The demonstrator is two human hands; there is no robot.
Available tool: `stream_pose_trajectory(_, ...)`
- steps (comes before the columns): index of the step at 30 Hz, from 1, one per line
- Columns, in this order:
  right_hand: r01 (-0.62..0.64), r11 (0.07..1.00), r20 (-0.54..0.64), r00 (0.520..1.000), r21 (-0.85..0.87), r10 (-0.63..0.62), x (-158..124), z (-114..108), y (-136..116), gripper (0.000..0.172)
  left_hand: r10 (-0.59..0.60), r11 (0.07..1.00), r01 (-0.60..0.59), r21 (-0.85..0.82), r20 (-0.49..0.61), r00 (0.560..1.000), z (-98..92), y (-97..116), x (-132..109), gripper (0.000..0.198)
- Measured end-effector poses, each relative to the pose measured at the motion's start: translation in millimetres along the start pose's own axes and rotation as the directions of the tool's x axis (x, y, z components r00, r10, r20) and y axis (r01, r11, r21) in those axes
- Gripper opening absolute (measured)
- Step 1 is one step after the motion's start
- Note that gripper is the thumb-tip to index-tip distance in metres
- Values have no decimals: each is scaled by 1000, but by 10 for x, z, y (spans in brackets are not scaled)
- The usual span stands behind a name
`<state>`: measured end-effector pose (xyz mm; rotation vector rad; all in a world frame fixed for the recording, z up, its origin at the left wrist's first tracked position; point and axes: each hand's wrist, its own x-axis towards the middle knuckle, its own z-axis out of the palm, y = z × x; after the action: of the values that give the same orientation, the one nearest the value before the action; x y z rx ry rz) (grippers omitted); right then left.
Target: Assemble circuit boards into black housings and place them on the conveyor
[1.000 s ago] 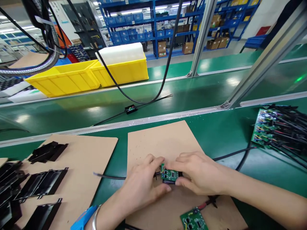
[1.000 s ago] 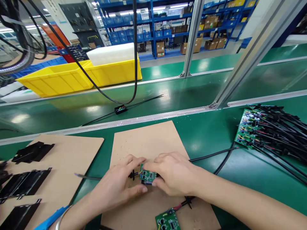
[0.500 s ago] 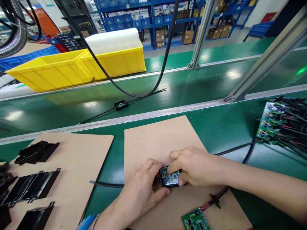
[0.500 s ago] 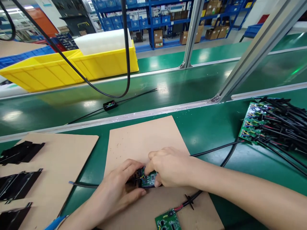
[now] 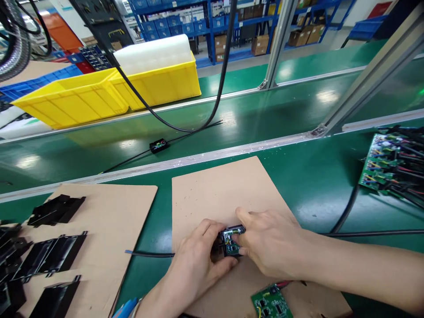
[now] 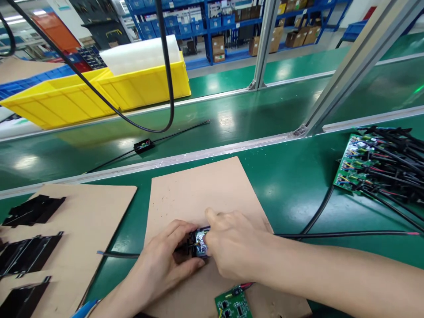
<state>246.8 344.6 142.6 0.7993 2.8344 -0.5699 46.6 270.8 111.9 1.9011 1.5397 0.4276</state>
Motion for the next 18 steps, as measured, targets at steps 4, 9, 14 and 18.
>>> stream_pose_trajectory(4, -23, 1000, -13, 1000, -10, 23, -19, -8, -41, 24, -11, 1000, 11, 1, 79, 997, -136, -20, -22, 55)
stream_pose_trajectory(9, 1, 1000, -50, 999, 15, 0, -37, 18, 3, 28, 66, 973, -72, 221, 34, 997, -198, 29, -87, 16)
stream_pose_trajectory(14, 5, 999, -52, 999, 35, -3, -21, 36, 52, 29, 279, 857, -172, 486, -156, 948, -17, 100, -116, 22)
stream_pose_trajectory(18, 50, 998, -77, 996, 38, -47, -12, 36, 69, 30, 313, 817, -184, 547, -153, 937, 67, 14, -153, 21)
